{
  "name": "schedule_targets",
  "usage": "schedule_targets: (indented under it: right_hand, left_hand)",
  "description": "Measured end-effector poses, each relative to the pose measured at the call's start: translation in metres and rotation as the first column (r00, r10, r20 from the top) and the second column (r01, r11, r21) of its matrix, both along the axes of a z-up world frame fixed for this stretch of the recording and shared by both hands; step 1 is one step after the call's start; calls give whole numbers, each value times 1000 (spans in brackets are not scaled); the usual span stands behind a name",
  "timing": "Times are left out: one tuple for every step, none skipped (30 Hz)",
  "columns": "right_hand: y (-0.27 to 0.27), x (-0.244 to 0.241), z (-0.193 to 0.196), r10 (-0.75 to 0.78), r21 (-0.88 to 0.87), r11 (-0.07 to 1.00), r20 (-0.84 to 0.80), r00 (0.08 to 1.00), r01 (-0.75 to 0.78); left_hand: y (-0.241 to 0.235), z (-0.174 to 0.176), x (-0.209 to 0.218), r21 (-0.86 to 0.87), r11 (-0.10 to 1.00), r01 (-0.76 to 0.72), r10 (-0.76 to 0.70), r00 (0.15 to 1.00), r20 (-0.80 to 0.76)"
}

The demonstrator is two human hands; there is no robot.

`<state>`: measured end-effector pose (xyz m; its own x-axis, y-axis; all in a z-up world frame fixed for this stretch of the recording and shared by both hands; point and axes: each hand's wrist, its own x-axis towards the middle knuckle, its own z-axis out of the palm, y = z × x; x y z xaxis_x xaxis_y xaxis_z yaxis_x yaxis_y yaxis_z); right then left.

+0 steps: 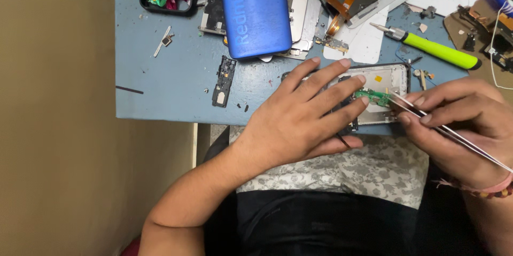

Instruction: The person uses a screwdriver and tweezers to remove a small green circuit board from a disassembled smartphone chassis. They then place the board aside and continue to manipulate internal components with tweezers.

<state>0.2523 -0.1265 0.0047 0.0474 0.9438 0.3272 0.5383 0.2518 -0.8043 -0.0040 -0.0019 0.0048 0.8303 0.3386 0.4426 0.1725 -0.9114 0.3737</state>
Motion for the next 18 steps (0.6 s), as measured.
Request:
schedule_targets:
  right_hand:
    - [-1, 0, 0, 1, -10, 1000, 13, 1000, -1]
    - [0, 1, 0, 1, -21, 1000, 27, 1000, -1]
    - [-2, 1, 0, -6, -35, 999, 17, 1000, 6]
    - [-2, 1, 1, -3, -31, 1000, 16, 1000, 3]
    - [-2, 1, 1, 0, -26, 1000, 16, 1000, 0]
    - [-1, 3, 1, 13, -6, 1000, 25, 1000, -13]
    - [-1, 2, 0, 25, 15, 1000, 34, 999, -26]
    - [-4, 1, -1, -8, -6, 1000, -6, 1000, 8]
    - [-10, -2, -1, -43, -28, 999, -46, 998, 41]
    - [-11, -2, -3, -56, -33, 998, -78, 995, 54]
    - [-13, -1, -5, -70, -38, 997, -109, 992, 66]
    - [-11, 2, -9, -62, -25, 998, -132, 989, 60]
    - [-10, 5, -12, -48, -12, 999, -143, 989, 47]
    - [-9, 9, -15, -33, 0, 999, -155, 987, 34]
    - [-8, 13, -18, -12, 13, 1000, -155, 988, 14]
    - [-8, 16, -21, 0, 20, 1000, -155, 988, 3]
    - [-8, 20, -23, 12, 27, 1000, -155, 988, -8]
    - [-9, 22, -24, 16, 27, 1000, -157, 988, -12]
  left_hand:
    - [0, -1, 0, -1, 1000, 2, -2, 1000, 0]
    - [0, -1, 0, -2, 1000, 0, 0, 1000, -4]
    - [0, -1, 0, -3, 1000, -3, 3, 1000, -8]
    - [0, -1, 0, -3, 1000, -6, 6, 1000, -13]
    - [0, -1, 0, -4, 1000, -6, 5, 1000, -12]
    - [0, -1, 1, -5, 1000, -5, 5, 1000, -12]
    - [1, -1, 1, -6, 1000, -5, 5, 1000, -12]
    - [0, -1, 1, -8, 1000, -5, 5, 1000, -10]
    - [0, -1, 0, -10, 1000, -6, 6, 1000, -7]
    - [0, -1, 0, -10, 1000, -8, 7, 1000, -4]
    - [0, -1, 0, -11, 1000, -6, 6, 1000, -6]
    - [0, -1, 0, -11, 1000, -5, 5, 1000, -8]
    - [0, -1, 1, -11, 1000, -4, 4, 1000, -11]
    - [0, -1, 1, -9, 1000, -5, 4, 1000, -12]
    - [0, -2, 0, -8, 1000, -5, 5, 1000, -14]
    - [0, -2, 0, -5, 1000, -5, 5, 1000, -15]
    - [0, -2, 1, -6, 1000, -5, 5, 1000, -14]
    - [0, -2, 1, -7, 1000, -7, 7, 1000, -13]
